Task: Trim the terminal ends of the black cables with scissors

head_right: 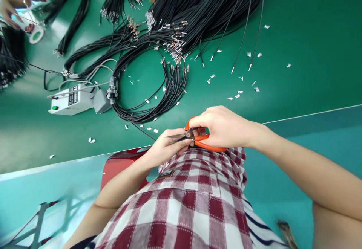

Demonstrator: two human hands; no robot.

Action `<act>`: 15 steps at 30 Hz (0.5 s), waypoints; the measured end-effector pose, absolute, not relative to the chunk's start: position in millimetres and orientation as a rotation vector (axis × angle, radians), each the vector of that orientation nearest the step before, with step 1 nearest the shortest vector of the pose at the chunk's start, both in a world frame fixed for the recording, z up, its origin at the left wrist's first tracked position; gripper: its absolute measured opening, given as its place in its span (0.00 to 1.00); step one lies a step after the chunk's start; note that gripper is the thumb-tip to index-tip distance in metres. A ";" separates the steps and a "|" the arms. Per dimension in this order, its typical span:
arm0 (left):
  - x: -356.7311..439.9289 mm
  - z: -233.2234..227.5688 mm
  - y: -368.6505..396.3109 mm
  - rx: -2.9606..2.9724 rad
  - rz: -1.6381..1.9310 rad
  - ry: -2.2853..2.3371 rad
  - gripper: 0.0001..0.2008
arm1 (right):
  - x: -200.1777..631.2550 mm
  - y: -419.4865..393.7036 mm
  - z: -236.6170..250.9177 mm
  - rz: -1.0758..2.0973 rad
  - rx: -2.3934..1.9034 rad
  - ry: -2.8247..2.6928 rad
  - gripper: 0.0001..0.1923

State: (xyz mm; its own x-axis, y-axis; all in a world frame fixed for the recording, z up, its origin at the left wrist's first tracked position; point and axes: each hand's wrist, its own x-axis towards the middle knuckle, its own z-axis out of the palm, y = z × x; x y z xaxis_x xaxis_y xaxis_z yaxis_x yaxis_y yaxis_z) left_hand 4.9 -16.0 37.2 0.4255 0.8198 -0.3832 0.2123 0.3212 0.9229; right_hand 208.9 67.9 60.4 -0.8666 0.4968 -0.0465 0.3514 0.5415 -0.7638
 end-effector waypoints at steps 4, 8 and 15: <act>5.8 36.1 -15.0 1.168 0.437 1.089 0.15 | 208.0 69.1 59.4 1.218 -0.611 -2.651 0.06; 4.9 30.9 -17.0 1.121 0.428 1.068 0.16 | 208.2 69.4 55.4 1.290 -0.543 -2.634 0.06; -0.1 27.0 -19.8 1.016 0.439 0.987 0.19 | 209.9 64.2 39.7 1.743 -0.553 -2.343 0.06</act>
State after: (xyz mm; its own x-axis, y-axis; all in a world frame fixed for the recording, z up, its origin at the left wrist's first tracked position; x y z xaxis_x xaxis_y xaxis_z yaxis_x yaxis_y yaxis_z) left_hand -0.1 -19.8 27.0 0.5164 0.7107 -0.4778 0.1214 0.4916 0.8623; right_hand 209.9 64.2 39.7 -0.9169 0.3900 -0.0841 0.1926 0.2481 -0.9494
